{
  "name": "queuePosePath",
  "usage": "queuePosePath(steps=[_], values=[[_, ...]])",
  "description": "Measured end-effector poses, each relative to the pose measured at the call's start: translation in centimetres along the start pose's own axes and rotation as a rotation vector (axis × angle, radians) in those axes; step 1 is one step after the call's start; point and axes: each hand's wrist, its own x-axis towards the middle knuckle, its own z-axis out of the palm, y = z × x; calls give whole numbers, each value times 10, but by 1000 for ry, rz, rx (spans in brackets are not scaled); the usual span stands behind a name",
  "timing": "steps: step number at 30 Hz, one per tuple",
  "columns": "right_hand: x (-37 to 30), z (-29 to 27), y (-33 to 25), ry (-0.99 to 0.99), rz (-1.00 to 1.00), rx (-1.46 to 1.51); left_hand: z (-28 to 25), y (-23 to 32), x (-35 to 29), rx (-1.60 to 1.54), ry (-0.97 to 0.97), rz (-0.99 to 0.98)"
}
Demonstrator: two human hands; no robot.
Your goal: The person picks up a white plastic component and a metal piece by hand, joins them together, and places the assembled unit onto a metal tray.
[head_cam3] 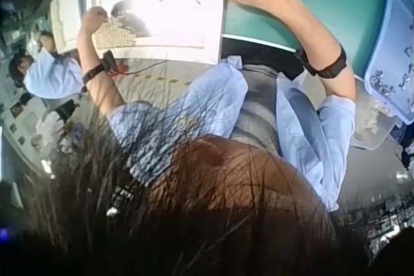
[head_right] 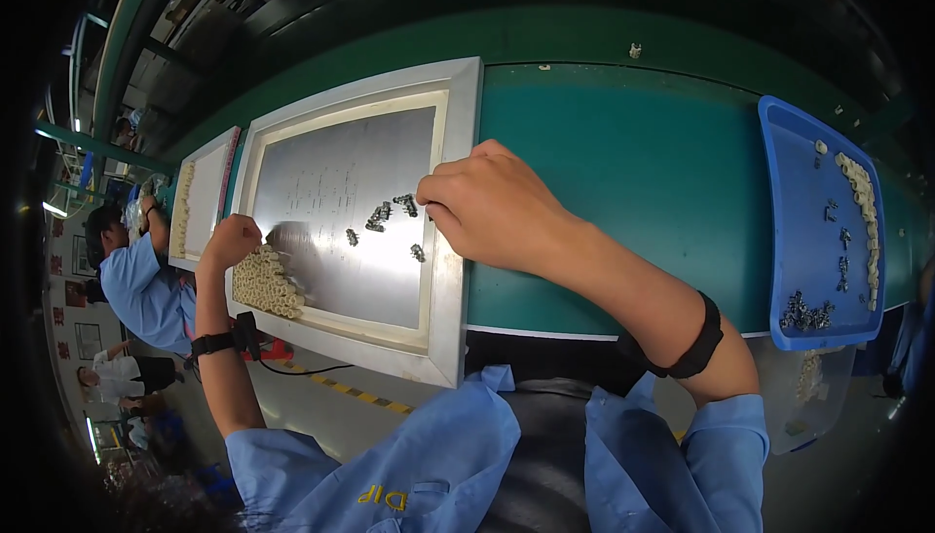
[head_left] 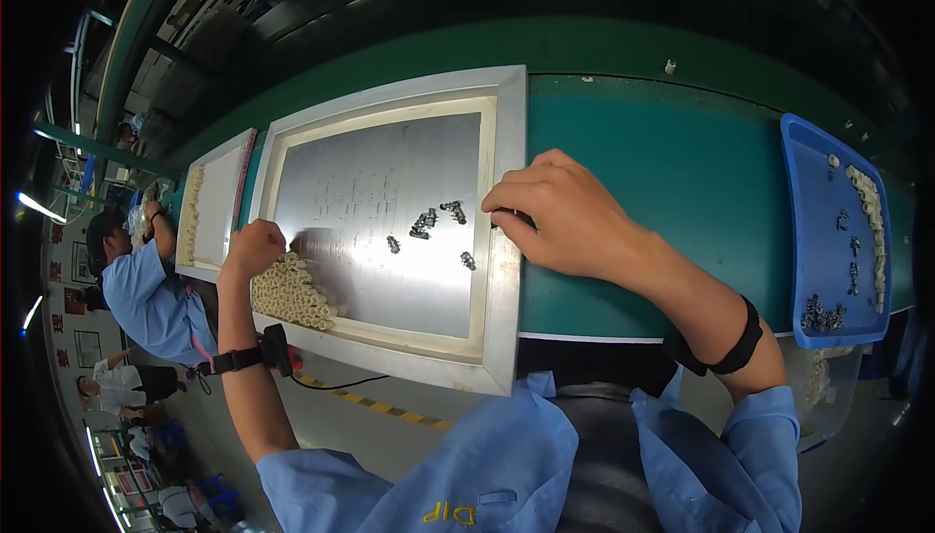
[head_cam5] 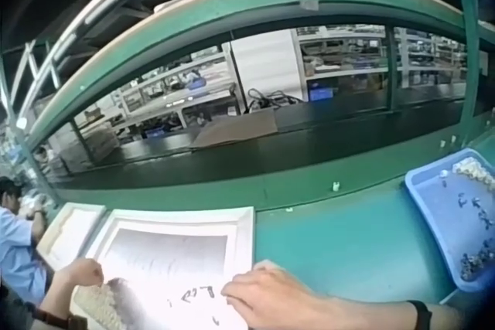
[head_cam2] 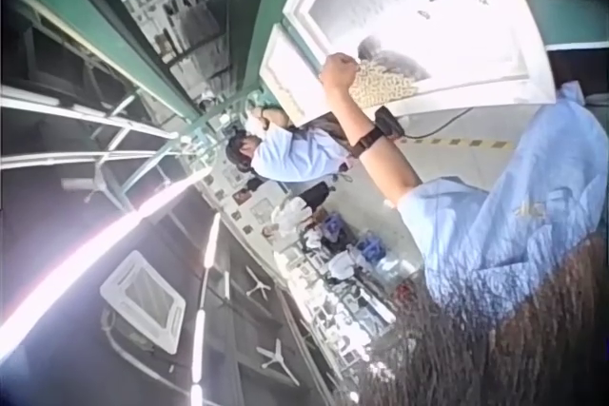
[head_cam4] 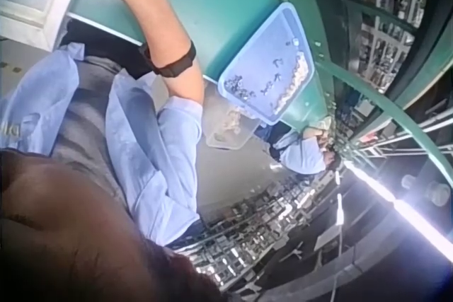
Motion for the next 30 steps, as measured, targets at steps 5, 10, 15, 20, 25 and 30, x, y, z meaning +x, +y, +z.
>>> queuePosePath(steps=[5,10,15,20,25,30], values=[[0,-3,1,0,-5,10,9,-9,-6,-56,48,-33],[1,-3,1,0,-8,17,4,-10,-13,-120,51,5],[0,0,0,9,-12,26,0,-2,-11,126,-10,74],[0,1,2,25,-33,43,-11,6,-7,99,-46,31],[-3,-15,0,17,55,192,-22,31,-1,-386,219,192],[-19,-46,-5,143,70,499,-57,172,-28,-868,230,567]])
